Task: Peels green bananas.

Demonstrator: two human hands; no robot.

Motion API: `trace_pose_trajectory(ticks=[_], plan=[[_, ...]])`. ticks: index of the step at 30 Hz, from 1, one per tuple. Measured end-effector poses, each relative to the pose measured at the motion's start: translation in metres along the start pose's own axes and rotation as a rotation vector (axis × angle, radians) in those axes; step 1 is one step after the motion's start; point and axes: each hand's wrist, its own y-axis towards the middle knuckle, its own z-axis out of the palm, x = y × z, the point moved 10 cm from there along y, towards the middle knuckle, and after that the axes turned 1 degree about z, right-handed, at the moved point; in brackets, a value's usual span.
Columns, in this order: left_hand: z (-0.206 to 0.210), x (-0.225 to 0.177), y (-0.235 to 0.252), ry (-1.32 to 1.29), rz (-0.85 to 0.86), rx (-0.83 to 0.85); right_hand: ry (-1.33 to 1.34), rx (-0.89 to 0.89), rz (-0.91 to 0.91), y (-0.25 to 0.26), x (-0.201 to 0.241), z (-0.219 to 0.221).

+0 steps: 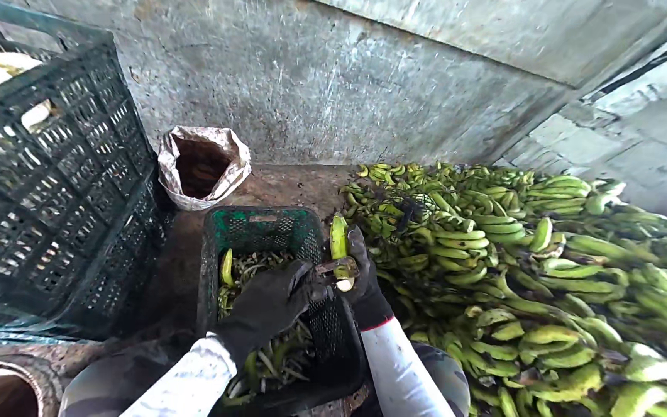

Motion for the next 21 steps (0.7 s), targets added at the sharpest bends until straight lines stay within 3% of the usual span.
trace_pose_trajectory(ticks=[4,7,11,14,18,21], plan=[[-0.012,0.018,0.01,0.136,-0.006,-0.119,0.191,0.043,0.173,-0.008,-0.036,0.016],[-0.03,0.038,0.015,0.271,-0.054,-0.345,0.339,0.149,0.28,-0.02,-0.06,0.031],[-0.072,0.08,0.018,0.102,-0.256,-0.513,0.2,0.048,0.271,-0.044,-0.069,0.021],[-0.061,0.068,0.01,-0.066,-0.223,-0.381,0.059,-0.039,0.126,-0.034,-0.042,-0.003],[-0.002,0.028,-0.004,-0.355,-0.092,-0.127,-0.372,-0.267,-0.251,-0.011,0.022,-0.019],[0.009,0.006,-0.015,-0.376,-0.067,-0.138,-0.597,-0.418,-0.516,-0.013,0.057,-0.005]])
